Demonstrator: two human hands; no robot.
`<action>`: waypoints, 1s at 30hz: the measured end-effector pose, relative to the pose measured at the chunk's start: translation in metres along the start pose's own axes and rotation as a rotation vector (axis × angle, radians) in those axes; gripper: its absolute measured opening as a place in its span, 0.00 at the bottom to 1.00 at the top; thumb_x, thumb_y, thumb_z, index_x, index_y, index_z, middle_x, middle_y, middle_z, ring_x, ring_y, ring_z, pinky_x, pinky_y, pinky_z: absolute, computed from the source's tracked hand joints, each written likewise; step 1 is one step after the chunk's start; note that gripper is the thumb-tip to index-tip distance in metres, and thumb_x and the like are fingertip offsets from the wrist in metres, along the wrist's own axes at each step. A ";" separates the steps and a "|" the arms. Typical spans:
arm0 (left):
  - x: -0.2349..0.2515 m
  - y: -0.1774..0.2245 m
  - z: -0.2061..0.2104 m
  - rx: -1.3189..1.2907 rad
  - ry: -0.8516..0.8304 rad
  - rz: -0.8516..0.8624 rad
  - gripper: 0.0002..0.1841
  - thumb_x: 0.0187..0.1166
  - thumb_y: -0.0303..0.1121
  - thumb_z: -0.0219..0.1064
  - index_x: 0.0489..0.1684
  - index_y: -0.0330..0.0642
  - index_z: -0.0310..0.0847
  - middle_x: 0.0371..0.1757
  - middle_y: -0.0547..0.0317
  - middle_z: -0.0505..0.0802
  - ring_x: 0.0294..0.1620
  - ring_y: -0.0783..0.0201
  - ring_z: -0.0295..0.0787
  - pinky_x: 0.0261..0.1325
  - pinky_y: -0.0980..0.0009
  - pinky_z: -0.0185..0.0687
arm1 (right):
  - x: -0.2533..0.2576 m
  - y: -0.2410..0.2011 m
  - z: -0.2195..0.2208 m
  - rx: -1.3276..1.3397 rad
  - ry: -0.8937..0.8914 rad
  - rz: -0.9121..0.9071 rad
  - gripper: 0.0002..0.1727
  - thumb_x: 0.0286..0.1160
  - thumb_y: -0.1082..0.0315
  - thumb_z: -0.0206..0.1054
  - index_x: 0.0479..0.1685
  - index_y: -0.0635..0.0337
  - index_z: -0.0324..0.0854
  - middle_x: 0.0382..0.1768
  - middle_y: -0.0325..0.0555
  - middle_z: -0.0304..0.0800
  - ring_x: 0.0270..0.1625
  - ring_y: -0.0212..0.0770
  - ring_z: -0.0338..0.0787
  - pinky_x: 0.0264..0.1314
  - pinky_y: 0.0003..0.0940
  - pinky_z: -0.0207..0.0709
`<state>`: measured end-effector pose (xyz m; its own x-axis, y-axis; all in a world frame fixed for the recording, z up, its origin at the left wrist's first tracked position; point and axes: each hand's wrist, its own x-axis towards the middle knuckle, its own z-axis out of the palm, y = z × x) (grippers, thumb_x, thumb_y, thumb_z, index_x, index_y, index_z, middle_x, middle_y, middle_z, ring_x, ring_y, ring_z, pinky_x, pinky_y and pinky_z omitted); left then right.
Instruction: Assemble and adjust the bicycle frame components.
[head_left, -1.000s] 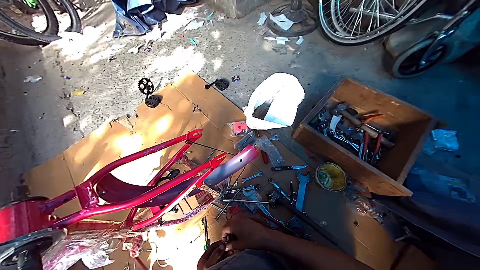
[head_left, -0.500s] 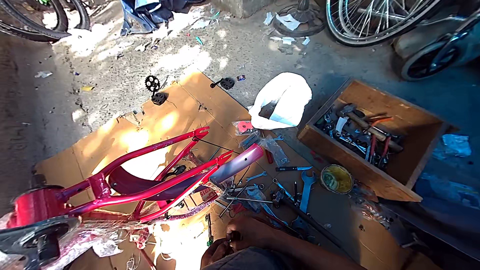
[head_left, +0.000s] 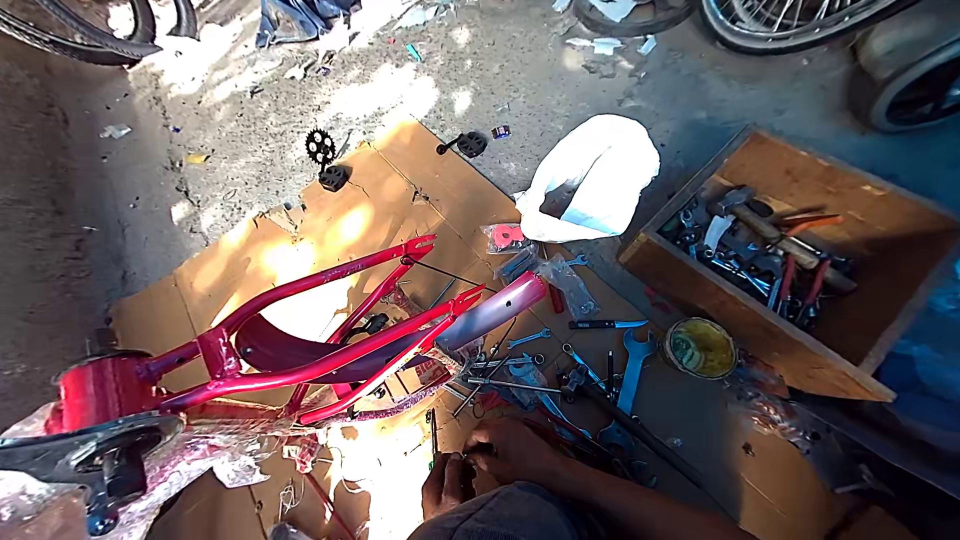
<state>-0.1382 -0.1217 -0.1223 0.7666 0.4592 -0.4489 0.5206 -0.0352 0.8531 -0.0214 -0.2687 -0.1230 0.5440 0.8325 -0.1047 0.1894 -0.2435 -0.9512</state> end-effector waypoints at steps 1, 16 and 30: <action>0.002 -0.002 0.003 0.074 0.023 0.033 0.19 0.86 0.35 0.48 0.34 0.33 0.82 0.19 0.65 0.85 0.18 0.73 0.78 0.26 0.73 0.77 | 0.001 0.000 0.000 0.033 -0.022 0.046 0.13 0.82 0.63 0.65 0.52 0.61 0.90 0.48 0.53 0.93 0.52 0.46 0.91 0.61 0.45 0.81; 0.006 -0.004 0.018 -0.798 -0.052 -0.283 0.31 0.93 0.45 0.30 0.44 0.40 0.83 0.24 0.61 0.91 0.22 0.71 0.86 0.28 0.75 0.83 | 0.007 0.002 0.003 0.219 -0.084 0.228 0.16 0.79 0.56 0.69 0.51 0.60 0.89 0.43 0.48 0.93 0.45 0.40 0.90 0.54 0.42 0.83; 0.012 0.003 0.023 -0.790 0.179 -0.408 0.24 0.96 0.44 0.45 0.40 0.37 0.82 0.28 0.55 0.91 0.26 0.65 0.87 0.29 0.71 0.83 | 0.014 0.008 0.004 0.241 -0.072 0.254 0.15 0.76 0.56 0.69 0.49 0.56 0.88 0.44 0.44 0.92 0.43 0.37 0.89 0.49 0.40 0.83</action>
<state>-0.1185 -0.1372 -0.1309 0.4749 0.4355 -0.7647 0.2795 0.7493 0.6003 -0.0155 -0.2568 -0.1336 0.4887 0.7953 -0.3588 -0.1475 -0.3300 -0.9324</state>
